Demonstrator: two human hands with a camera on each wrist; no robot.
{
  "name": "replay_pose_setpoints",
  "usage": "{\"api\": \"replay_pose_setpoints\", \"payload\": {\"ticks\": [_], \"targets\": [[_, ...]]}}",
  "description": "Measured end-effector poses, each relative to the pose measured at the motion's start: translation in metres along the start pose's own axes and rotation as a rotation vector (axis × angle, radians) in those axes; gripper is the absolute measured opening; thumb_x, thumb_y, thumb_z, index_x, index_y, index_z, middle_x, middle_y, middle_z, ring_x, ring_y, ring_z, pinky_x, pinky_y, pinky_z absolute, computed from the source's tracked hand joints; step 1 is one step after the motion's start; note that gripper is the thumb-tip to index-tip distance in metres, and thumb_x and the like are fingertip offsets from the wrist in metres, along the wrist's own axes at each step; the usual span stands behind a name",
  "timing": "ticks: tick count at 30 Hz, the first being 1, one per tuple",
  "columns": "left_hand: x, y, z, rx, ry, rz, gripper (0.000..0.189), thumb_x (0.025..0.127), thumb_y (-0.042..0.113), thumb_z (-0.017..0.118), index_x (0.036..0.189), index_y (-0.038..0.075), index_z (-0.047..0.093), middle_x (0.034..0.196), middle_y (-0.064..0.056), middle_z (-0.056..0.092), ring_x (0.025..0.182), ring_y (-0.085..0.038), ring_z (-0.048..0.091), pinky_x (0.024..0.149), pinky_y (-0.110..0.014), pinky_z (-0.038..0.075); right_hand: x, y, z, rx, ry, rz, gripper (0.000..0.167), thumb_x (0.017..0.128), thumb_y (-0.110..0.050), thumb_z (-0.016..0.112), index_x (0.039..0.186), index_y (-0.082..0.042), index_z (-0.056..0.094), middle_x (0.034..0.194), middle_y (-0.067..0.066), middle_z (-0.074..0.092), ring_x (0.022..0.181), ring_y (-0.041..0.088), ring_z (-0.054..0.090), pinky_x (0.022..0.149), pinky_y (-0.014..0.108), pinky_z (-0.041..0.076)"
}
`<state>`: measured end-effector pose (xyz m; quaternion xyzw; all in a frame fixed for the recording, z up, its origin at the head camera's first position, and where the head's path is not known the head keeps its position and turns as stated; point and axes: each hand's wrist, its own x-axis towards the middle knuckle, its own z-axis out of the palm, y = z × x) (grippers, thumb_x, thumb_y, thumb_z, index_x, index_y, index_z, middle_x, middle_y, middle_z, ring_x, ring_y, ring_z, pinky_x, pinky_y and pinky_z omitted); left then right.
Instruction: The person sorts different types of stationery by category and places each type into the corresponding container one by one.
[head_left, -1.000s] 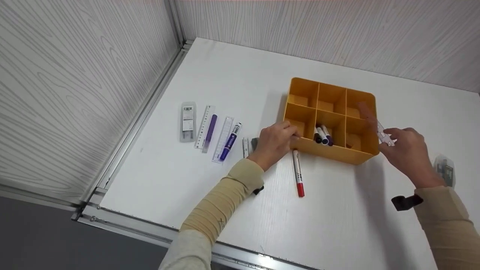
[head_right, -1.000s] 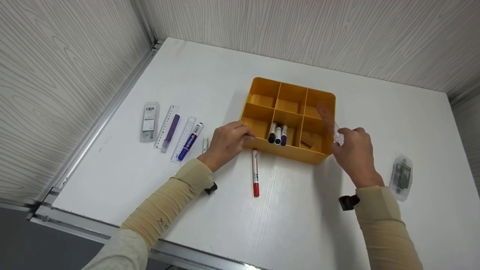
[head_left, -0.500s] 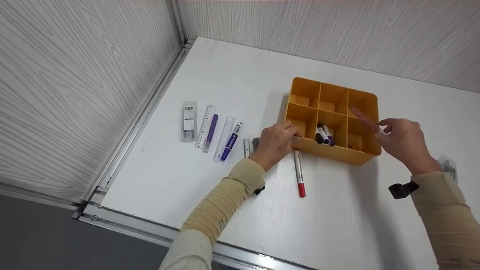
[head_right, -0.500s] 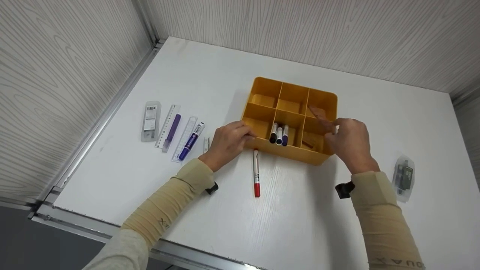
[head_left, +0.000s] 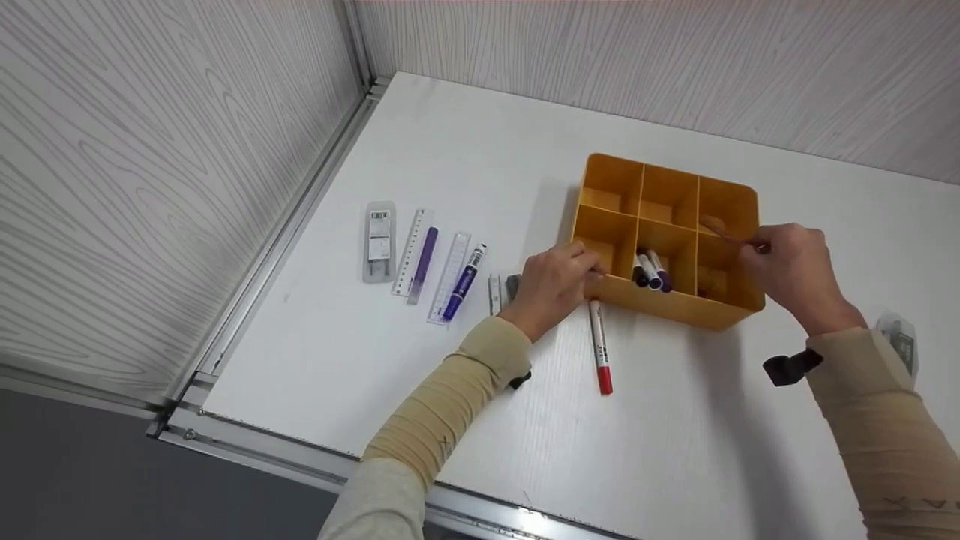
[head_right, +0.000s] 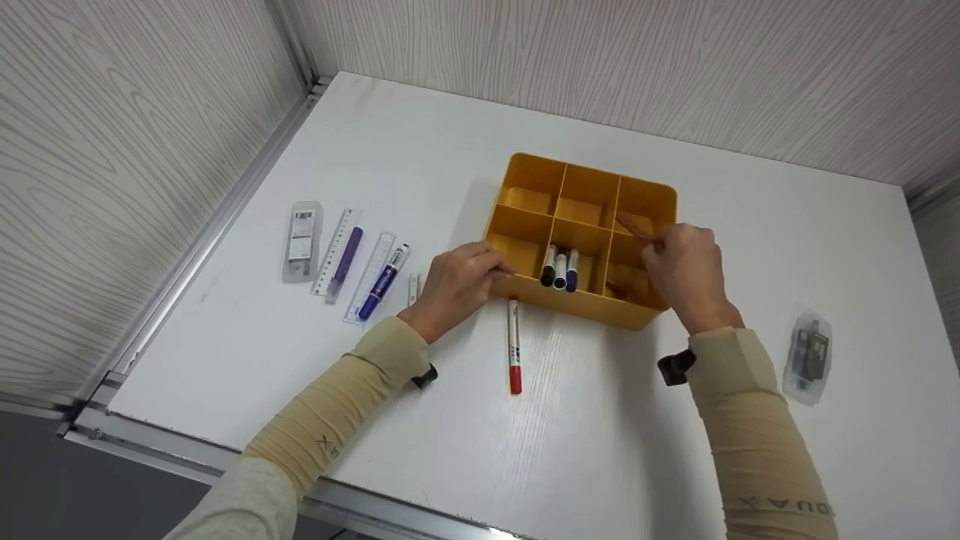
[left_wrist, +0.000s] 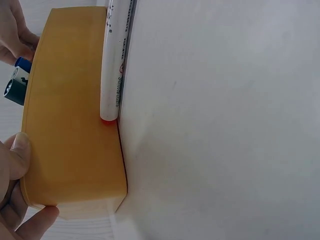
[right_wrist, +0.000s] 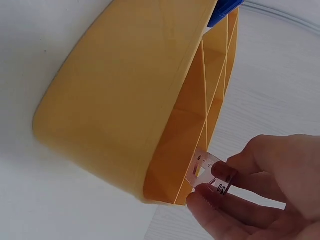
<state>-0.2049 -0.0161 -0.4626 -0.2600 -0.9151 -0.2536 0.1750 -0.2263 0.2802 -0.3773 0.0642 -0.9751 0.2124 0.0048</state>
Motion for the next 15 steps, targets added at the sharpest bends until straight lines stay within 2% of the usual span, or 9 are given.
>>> {"api": "replay_pose_setpoints", "payload": {"ticks": [2, 6, 9, 11, 15], "targets": [[0.0, 0.0, 0.0, -0.001, 0.001, 0.002, 0.015, 0.093, 0.006, 0.063, 0.097, 0.016, 0.074, 0.089, 0.002, 0.064, 0.079, -0.012, 0.063, 0.073, -0.02, 0.054, 0.001, -0.002, 0.003, -0.004, 0.02, -0.016, 0.029, 0.097, -0.01, 0.055, 0.109, 0.011, 0.07, 0.1, 0.033, 0.069, 0.082, 0.039, 0.066, 0.074, 0.049, 0.059], [0.001, -0.001, 0.002, 0.01, 0.027, 0.012, 0.013, 0.093, 0.007, 0.064, 0.095, 0.016, 0.074, 0.088, 0.002, 0.066, 0.079, -0.011, 0.065, 0.071, -0.02, 0.054, 0.005, -0.004, 0.01, -0.006, 0.066, -0.066, 0.025, 0.097, -0.011, 0.059, 0.104, 0.01, 0.072, 0.096, 0.031, 0.07, 0.078, 0.037, 0.066, 0.07, 0.039, 0.059], [0.001, -0.001, 0.003, 0.016, 0.041, 0.015, 0.011, 0.094, 0.009, 0.065, 0.093, 0.016, 0.074, 0.087, 0.002, 0.066, 0.078, -0.011, 0.065, 0.07, -0.02, 0.054, 0.007, -0.004, 0.014, 0.0, 0.075, -0.087, 0.025, 0.098, -0.011, 0.059, 0.104, 0.01, 0.071, 0.096, 0.032, 0.069, 0.078, 0.039, 0.065, 0.074, 0.047, 0.059], [0.001, -0.001, 0.003, 0.014, 0.04, 0.012, 0.01, 0.094, 0.01, 0.066, 0.094, 0.016, 0.074, 0.087, 0.002, 0.066, 0.078, -0.011, 0.064, 0.069, -0.02, 0.054, 0.009, -0.004, 0.016, 0.008, 0.048, -0.079, 0.025, 0.098, -0.011, 0.058, 0.107, 0.01, 0.069, 0.1, 0.033, 0.068, 0.082, 0.041, 0.065, 0.081, 0.057, 0.056], [0.001, 0.0, 0.002, 0.011, 0.032, 0.008, 0.011, 0.094, 0.01, 0.065, 0.094, 0.016, 0.074, 0.087, 0.002, 0.066, 0.078, -0.011, 0.064, 0.069, -0.02, 0.054, 0.012, -0.003, 0.019, 0.027, -0.039, -0.056, 0.026, 0.099, -0.006, 0.056, 0.118, 0.008, 0.066, 0.112, 0.032, 0.065, 0.095, 0.044, 0.064, 0.089, 0.06, 0.052]]}}
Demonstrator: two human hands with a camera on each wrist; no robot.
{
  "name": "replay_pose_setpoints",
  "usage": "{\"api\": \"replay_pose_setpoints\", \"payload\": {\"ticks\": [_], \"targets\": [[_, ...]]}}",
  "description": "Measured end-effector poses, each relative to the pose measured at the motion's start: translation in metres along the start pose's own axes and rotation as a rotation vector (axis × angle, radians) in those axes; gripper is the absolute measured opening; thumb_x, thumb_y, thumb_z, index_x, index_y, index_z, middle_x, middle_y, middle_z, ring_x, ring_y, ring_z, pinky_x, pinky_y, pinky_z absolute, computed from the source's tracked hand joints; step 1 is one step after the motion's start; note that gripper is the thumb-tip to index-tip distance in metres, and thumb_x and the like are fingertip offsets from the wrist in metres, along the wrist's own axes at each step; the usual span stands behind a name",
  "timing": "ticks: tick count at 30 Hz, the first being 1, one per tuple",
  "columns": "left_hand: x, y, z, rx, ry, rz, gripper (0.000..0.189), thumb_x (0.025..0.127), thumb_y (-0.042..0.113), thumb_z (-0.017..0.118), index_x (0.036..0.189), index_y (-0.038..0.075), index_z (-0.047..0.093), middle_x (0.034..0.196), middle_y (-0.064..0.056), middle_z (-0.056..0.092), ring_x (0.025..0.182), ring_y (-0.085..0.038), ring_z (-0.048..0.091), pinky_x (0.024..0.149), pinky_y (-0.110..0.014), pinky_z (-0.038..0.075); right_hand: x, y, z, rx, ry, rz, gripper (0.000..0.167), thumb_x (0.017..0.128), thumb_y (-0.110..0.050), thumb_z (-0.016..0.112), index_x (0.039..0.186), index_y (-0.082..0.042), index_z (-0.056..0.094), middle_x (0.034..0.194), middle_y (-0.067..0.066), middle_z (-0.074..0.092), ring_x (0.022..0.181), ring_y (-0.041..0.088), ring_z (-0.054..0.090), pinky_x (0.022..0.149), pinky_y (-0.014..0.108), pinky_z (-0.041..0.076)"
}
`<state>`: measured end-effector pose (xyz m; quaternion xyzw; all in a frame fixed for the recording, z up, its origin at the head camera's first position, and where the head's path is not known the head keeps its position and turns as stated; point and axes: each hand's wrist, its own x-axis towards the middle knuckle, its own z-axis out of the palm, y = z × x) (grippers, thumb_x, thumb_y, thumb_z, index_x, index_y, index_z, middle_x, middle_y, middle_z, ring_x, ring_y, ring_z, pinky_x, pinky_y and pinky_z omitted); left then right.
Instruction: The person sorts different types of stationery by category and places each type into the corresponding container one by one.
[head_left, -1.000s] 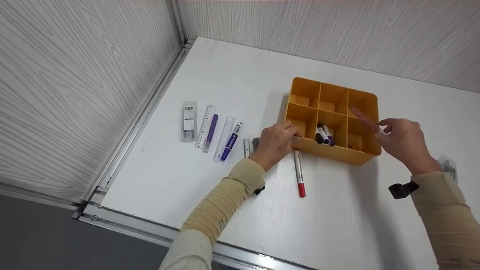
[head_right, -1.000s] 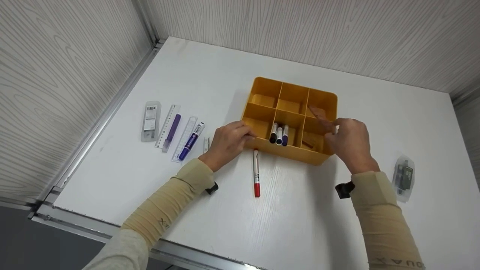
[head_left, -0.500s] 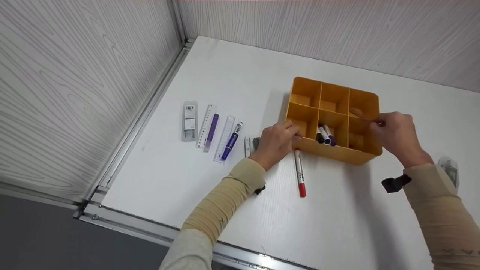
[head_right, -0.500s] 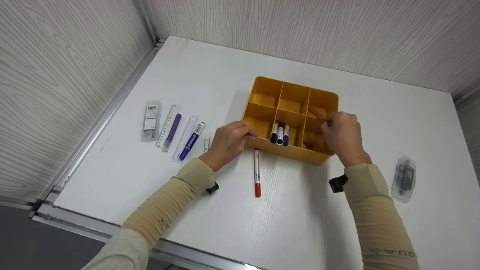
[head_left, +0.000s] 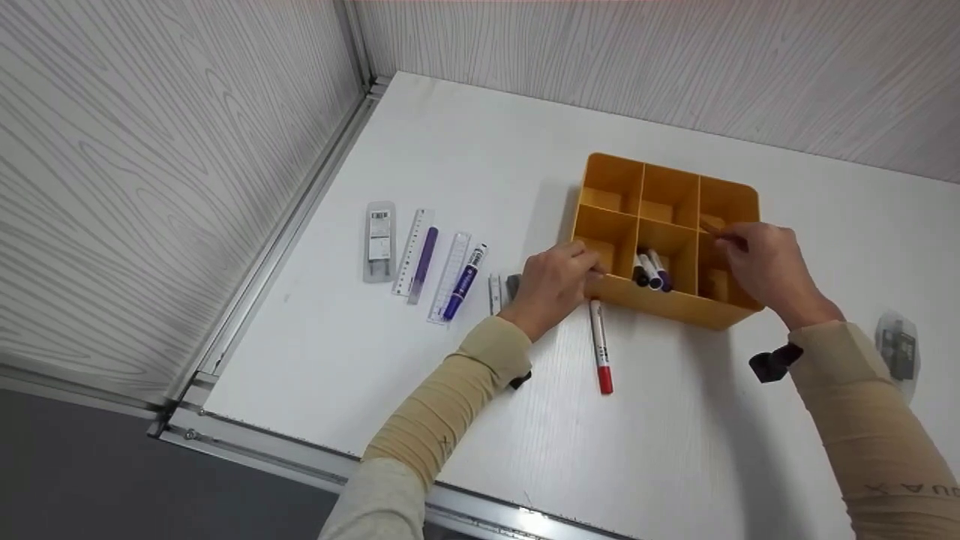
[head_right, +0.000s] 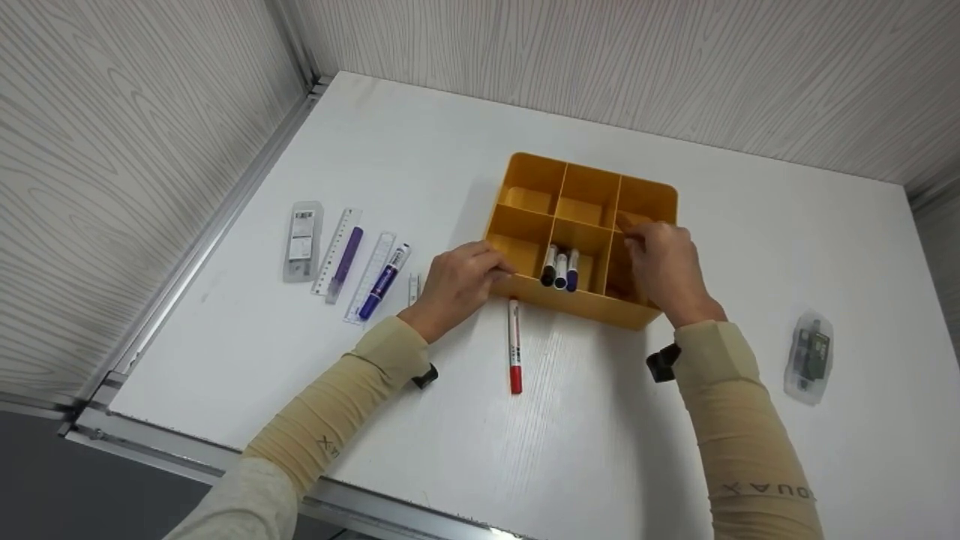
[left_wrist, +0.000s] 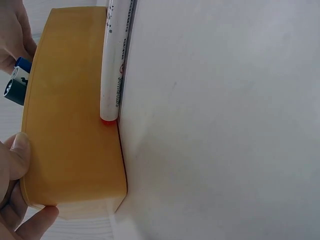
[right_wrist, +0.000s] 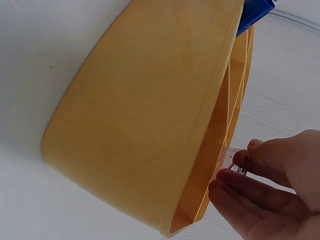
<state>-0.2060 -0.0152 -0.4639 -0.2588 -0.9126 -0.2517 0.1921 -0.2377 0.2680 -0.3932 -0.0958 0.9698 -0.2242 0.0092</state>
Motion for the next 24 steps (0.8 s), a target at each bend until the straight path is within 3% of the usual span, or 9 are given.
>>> {"api": "replay_pose_setpoints", "payload": {"ticks": [5, 13, 17, 24], "targets": [[0.0002, 0.0004, -0.001, -0.001, -0.01, -0.004, 0.013, 0.093, 0.007, 0.064, 0.095, 0.016, 0.074, 0.088, 0.002, 0.066, 0.079, -0.011, 0.065, 0.07, -0.02, 0.054, 0.0029, 0.001, 0.0019, 0.013, -0.067, 0.012, 0.031, 0.1, -0.001, 0.051, 0.129, 0.004, 0.062, 0.124, 0.03, 0.063, 0.106, 0.046, 0.063, 0.095, 0.06, 0.048], [0.0001, 0.0008, -0.0007, -0.014, -0.021, -0.01, 0.016, 0.092, 0.004, 0.063, 0.095, 0.016, 0.074, 0.089, 0.002, 0.067, 0.081, -0.013, 0.066, 0.07, -0.022, 0.055, 0.0031, 0.0023, 0.0077, 0.003, -0.151, 0.027, 0.045, 0.099, 0.007, 0.042, 0.143, -0.001, 0.049, 0.132, 0.029, 0.056, 0.112, 0.047, 0.056, 0.102, 0.063, 0.042], [0.0, 0.0006, -0.0005, -0.018, -0.02, -0.016, 0.018, 0.092, 0.002, 0.062, 0.095, 0.015, 0.074, 0.089, 0.002, 0.066, 0.08, -0.013, 0.066, 0.07, -0.021, 0.055, 0.0029, 0.0035, 0.0093, -0.007, -0.164, 0.007, 0.052, 0.095, 0.01, 0.041, 0.146, -0.002, 0.045, 0.135, 0.028, 0.052, 0.113, 0.047, 0.054, 0.104, 0.065, 0.039], [-0.0005, -0.0001, -0.0001, 0.001, 0.006, 0.004, 0.012, 0.092, 0.008, 0.066, 0.096, 0.016, 0.075, 0.086, 0.002, 0.065, 0.079, -0.011, 0.066, 0.066, -0.021, 0.054, -0.0034, 0.0047, 0.0068, 0.021, -0.15, -0.005, 0.059, 0.091, 0.011, 0.039, 0.149, 0.001, 0.035, 0.146, 0.031, 0.043, 0.132, 0.051, 0.042, 0.109, 0.065, 0.032]]}}
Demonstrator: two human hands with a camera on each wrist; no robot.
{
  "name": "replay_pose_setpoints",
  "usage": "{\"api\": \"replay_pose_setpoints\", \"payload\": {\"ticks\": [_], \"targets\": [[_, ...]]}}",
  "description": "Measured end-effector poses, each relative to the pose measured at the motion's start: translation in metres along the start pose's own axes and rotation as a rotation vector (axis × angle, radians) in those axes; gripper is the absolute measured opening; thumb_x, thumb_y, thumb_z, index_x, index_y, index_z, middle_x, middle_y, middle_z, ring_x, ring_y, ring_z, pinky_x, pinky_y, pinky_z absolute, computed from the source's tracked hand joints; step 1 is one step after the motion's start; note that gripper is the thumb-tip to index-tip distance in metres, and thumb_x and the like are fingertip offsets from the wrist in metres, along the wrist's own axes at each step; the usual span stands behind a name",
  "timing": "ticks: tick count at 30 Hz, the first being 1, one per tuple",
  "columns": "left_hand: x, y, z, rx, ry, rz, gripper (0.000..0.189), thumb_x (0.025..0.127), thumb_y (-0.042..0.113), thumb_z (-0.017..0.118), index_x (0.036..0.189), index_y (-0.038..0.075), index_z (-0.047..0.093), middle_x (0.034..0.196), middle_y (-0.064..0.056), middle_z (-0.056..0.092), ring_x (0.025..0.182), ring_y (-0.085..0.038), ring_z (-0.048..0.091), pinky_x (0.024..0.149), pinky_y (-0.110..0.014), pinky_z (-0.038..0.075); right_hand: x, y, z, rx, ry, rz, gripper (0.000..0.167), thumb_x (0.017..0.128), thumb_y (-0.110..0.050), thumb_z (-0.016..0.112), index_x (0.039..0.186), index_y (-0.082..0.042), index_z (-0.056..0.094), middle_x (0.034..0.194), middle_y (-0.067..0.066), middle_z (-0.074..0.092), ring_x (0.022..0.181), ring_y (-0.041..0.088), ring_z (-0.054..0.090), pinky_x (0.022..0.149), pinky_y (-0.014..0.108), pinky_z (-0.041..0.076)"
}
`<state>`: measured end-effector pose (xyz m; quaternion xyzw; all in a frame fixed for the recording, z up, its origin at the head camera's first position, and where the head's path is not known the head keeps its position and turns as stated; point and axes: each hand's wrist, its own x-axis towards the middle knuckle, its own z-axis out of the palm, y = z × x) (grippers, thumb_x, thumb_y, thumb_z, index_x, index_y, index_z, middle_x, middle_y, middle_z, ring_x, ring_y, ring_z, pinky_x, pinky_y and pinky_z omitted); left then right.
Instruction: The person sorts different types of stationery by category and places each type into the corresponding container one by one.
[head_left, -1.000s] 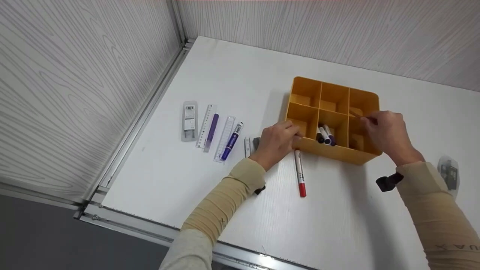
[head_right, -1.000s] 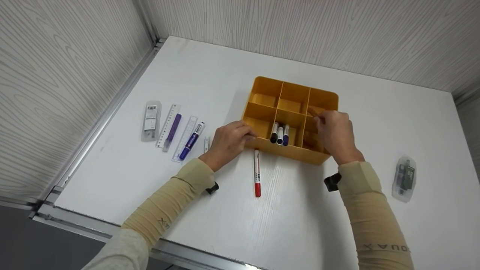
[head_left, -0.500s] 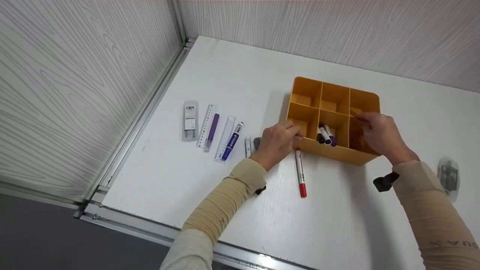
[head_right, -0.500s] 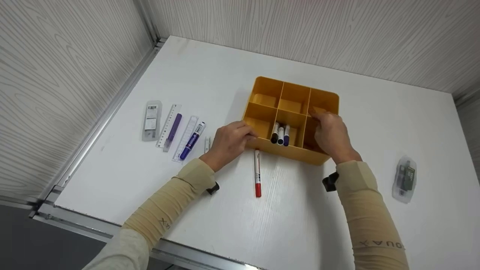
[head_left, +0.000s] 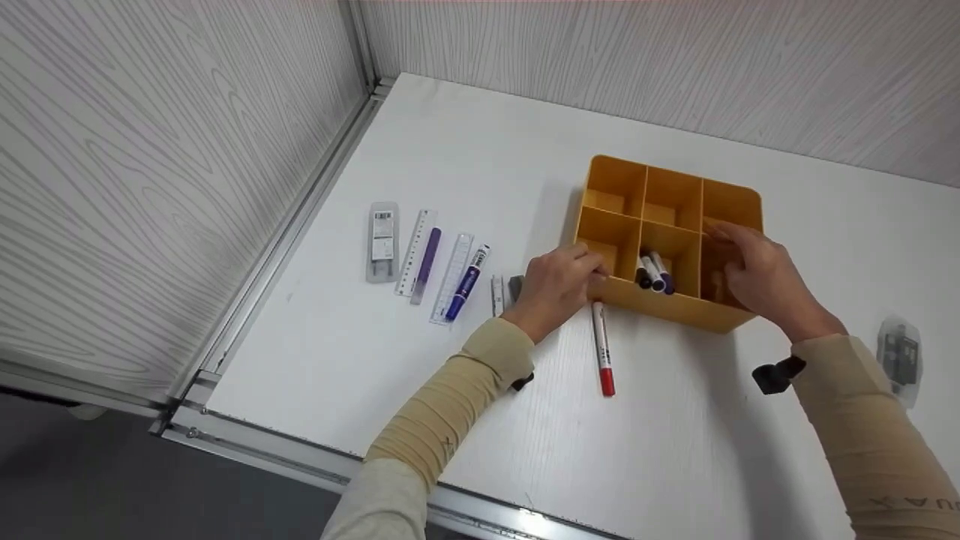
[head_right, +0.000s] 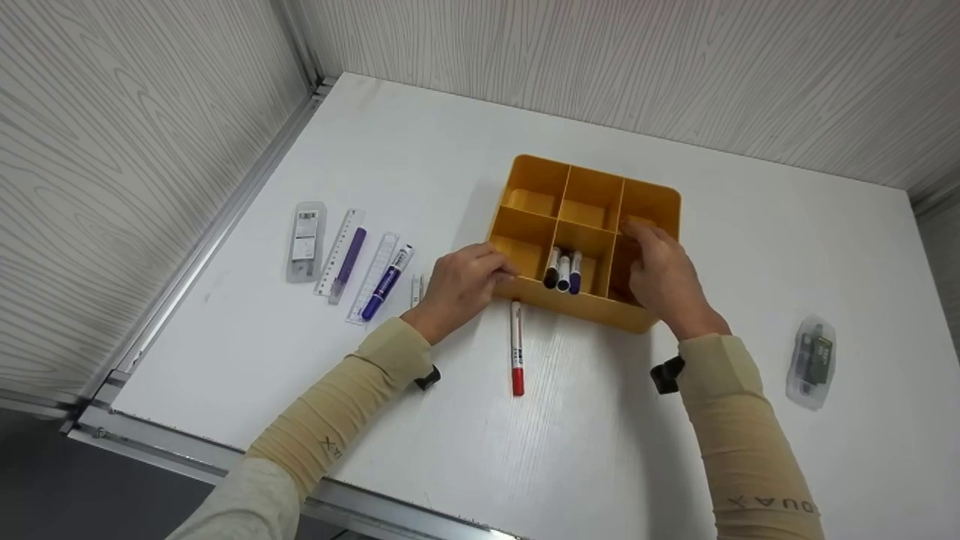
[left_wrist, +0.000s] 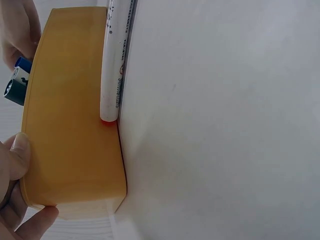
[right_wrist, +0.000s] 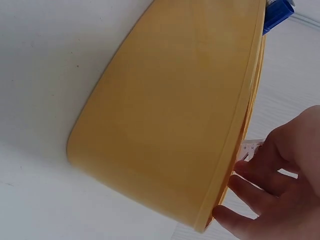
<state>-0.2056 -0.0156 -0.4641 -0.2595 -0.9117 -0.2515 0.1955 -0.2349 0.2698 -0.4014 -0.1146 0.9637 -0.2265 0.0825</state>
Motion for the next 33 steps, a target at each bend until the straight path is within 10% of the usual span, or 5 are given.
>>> {"api": "replay_pose_setpoints", "payload": {"ticks": [8, 22, 33], "targets": [[0.0, 0.001, 0.0, 0.002, 0.012, -0.005, 0.011, 0.093, 0.008, 0.066, 0.095, 0.015, 0.075, 0.086, 0.002, 0.066, 0.077, -0.012, 0.066, 0.066, -0.021, 0.054, -0.016, -0.003, -0.004, 0.023, 0.116, -0.051, 0.052, 0.09, 0.009, 0.036, 0.141, 0.004, 0.044, 0.142, 0.034, 0.042, 0.126, 0.051, 0.044, 0.1, 0.065, 0.042], [0.0, 0.0, 0.0, -0.026, 0.014, -0.001, 0.014, 0.09, 0.005, 0.066, 0.095, 0.015, 0.074, 0.086, 0.002, 0.066, 0.077, -0.012, 0.066, 0.066, -0.022, 0.054, -0.055, -0.013, 0.0, 0.089, 0.409, -0.16, 0.032, 0.092, 0.004, 0.049, 0.122, 0.0, 0.061, 0.124, 0.021, 0.054, 0.116, 0.039, 0.054, 0.087, 0.005, 0.029], [0.0, 0.001, 0.0, 0.007, -0.002, -0.008, 0.012, 0.092, 0.008, 0.067, 0.096, 0.017, 0.074, 0.088, 0.003, 0.065, 0.079, -0.012, 0.066, 0.069, -0.021, 0.055, -0.079, -0.023, 0.016, 0.063, 0.538, -0.285, 0.032, 0.087, 0.013, 0.052, 0.116, 0.003, 0.064, 0.119, 0.019, 0.058, 0.104, 0.026, 0.058, 0.081, 0.001, 0.033]]}}
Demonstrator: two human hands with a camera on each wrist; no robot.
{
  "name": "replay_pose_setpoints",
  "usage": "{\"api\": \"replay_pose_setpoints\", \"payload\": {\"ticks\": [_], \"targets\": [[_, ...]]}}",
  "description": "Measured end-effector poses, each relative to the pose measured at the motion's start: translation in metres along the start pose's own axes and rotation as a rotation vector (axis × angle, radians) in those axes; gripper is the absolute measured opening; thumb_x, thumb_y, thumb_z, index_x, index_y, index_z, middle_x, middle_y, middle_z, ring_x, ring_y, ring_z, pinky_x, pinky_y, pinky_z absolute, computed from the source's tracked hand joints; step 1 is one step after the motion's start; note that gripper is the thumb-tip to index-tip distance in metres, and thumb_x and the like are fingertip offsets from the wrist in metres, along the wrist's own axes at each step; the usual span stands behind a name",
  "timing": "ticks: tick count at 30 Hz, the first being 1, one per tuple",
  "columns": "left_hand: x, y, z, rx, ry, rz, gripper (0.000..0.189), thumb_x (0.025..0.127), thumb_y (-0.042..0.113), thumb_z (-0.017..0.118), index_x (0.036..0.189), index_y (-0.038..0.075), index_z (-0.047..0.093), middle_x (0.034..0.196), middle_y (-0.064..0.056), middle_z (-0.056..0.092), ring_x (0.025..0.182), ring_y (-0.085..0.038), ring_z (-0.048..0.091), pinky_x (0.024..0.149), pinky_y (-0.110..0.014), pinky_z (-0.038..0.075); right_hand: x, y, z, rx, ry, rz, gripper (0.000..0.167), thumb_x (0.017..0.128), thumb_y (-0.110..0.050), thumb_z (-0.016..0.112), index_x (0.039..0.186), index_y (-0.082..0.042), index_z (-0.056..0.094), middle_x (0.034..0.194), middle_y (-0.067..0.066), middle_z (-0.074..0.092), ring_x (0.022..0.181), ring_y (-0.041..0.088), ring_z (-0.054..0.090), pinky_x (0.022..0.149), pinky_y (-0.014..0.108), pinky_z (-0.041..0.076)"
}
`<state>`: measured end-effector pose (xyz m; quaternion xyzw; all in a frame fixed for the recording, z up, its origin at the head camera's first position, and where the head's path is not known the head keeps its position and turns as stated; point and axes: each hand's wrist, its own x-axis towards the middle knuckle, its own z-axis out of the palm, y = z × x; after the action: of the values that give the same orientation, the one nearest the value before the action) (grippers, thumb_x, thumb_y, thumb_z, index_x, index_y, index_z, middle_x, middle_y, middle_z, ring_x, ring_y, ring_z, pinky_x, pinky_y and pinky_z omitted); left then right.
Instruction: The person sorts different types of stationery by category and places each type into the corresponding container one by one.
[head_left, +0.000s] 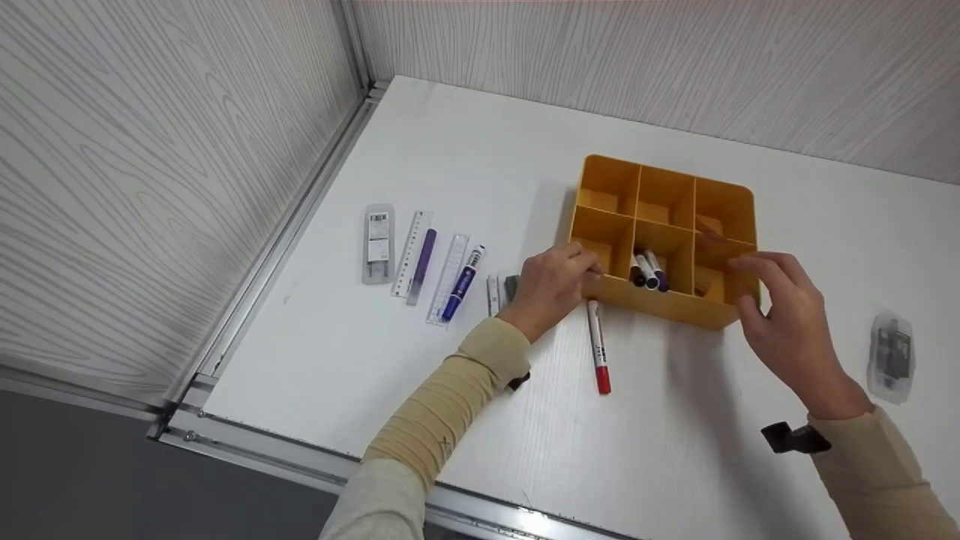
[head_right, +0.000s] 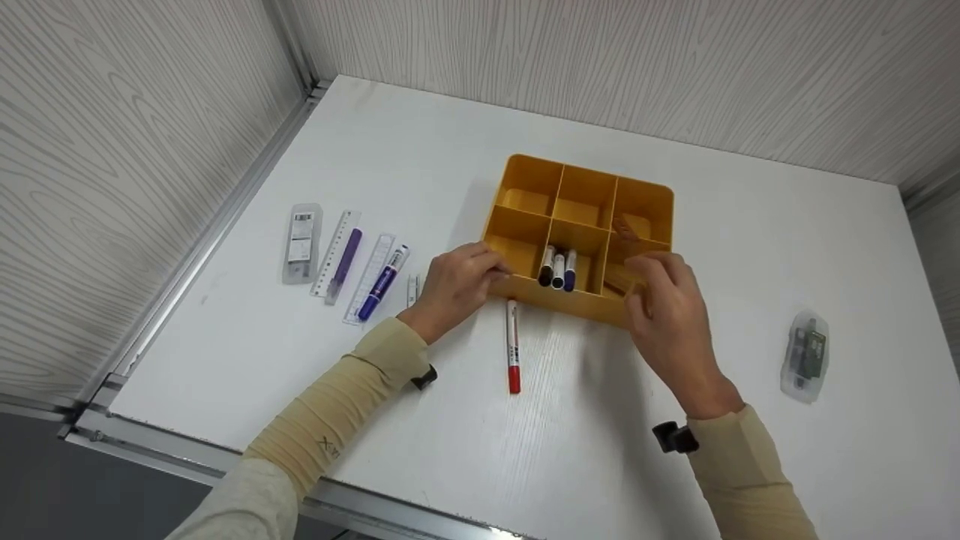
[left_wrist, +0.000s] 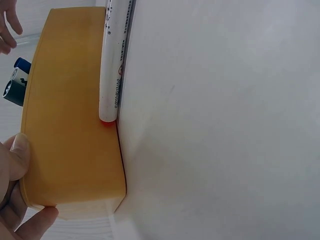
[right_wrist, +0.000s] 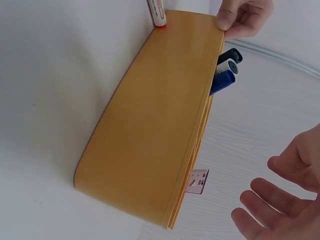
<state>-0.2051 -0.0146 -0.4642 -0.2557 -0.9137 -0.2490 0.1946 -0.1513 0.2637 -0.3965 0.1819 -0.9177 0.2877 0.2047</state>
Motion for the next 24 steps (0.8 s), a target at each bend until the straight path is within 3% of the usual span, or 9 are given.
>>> {"api": "replay_pose_setpoints", "payload": {"ticks": [5, 13, 21, 24], "targets": [[0.0, 0.0, 0.0, -0.002, -0.002, -0.005, 0.012, 0.092, 0.008, 0.067, 0.097, 0.017, 0.074, 0.088, 0.002, 0.065, 0.078, -0.013, 0.065, 0.069, -0.02, 0.055, -0.011, -0.009, 0.005, 0.009, 0.014, -0.058, 0.038, 0.084, 0.018, 0.055, 0.115, 0.0, 0.066, 0.113, 0.014, 0.061, 0.094, 0.016, 0.055, 0.082, 0.001, 0.036], [0.001, 0.001, 0.001, -0.003, -0.021, -0.011, 0.011, 0.093, 0.01, 0.067, 0.097, 0.016, 0.074, 0.088, 0.002, 0.065, 0.078, -0.012, 0.065, 0.069, -0.021, 0.055, -0.027, -0.016, 0.02, 0.049, -0.028, -0.115, 0.038, 0.08, 0.021, 0.055, 0.111, 0.001, 0.065, 0.105, 0.013, 0.062, 0.088, 0.014, 0.058, 0.082, 0.0, 0.039], [0.001, 0.0, -0.001, -0.024, -0.017, -0.016, 0.012, 0.092, 0.007, 0.066, 0.097, 0.015, 0.074, 0.088, 0.002, 0.066, 0.079, -0.013, 0.065, 0.069, -0.023, 0.055, -0.038, -0.018, 0.04, 0.026, -0.131, -0.116, 0.03, 0.08, 0.016, 0.06, 0.105, -0.001, 0.065, 0.099, 0.01, 0.06, 0.081, 0.016, 0.06, 0.077, 0.001, 0.042], [0.001, 0.0, -0.001, -0.028, -0.014, -0.014, 0.01, 0.093, 0.009, 0.066, 0.096, 0.015, 0.074, 0.088, 0.002, 0.066, 0.079, -0.013, 0.066, 0.071, -0.023, 0.055, -0.043, -0.021, 0.05, 0.01, -0.2, -0.099, 0.032, 0.08, 0.014, 0.064, 0.108, -0.003, 0.065, 0.101, 0.008, 0.061, 0.08, 0.016, 0.062, 0.073, 0.007, 0.048]]}}
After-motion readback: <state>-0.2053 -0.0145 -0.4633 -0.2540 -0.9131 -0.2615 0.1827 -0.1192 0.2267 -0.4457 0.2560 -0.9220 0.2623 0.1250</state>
